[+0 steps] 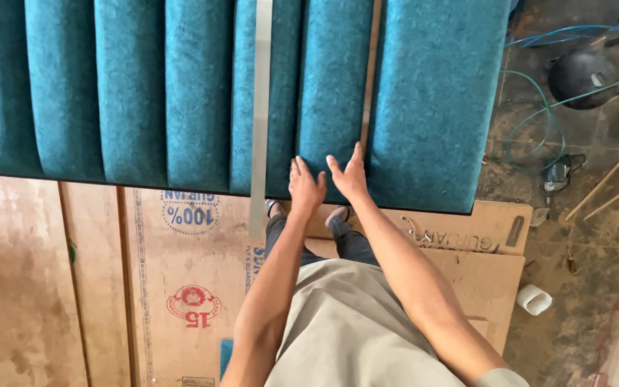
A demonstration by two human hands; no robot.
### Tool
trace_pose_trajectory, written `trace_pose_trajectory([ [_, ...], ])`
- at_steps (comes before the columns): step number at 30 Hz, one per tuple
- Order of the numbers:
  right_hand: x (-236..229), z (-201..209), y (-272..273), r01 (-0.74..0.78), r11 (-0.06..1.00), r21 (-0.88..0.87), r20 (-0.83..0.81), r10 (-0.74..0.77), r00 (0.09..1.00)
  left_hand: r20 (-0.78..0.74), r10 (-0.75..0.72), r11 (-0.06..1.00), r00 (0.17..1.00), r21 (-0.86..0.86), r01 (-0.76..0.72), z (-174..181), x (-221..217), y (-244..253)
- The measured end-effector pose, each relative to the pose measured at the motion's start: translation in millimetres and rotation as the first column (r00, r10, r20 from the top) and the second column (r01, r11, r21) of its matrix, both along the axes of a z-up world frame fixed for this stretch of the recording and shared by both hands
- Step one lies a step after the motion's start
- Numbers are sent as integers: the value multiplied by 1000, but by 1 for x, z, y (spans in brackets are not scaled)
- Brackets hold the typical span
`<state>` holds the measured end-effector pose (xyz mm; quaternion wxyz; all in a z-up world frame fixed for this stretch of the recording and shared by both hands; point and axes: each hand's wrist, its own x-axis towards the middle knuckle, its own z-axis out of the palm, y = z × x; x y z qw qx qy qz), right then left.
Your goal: The person positions and aligns several blue upholstered panels onto a wooden board. They handle the panels one by one, smoothing the fabric with their hands and using a metal ruler to check the spacing and alignment between the segments.
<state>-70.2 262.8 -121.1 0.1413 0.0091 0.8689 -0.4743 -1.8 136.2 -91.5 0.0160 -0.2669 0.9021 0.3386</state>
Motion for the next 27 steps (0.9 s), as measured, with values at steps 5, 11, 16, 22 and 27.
trace_pose_trajectory([
  [5, -6, 9, -12, 77, 990, 120, -15, -76, 997, 36, 97, 995, 995, -4, -97, 12, -15, 7],
  [11, -32, 57, -14, 134, 925, 355, 228, -225, 948, 156, 245, 968, 957, 18, -251, 38, -40, -10],
  [16, -60, 113, 7, 217, 948, 234, 120, -250, 961, 261, 186, 948, 947, 204, -243, 43, -55, -25],
  [22, -63, 168, 25, 334, 942, 38, 208, -335, 919, 8, 423, 829, 906, 400, -391, 56, -67, -13],
  [27, -21, 186, 13, 293, 943, -155, 20, -294, 956, 129, 330, 797, 935, 492, -349, 108, -62, -35],
])
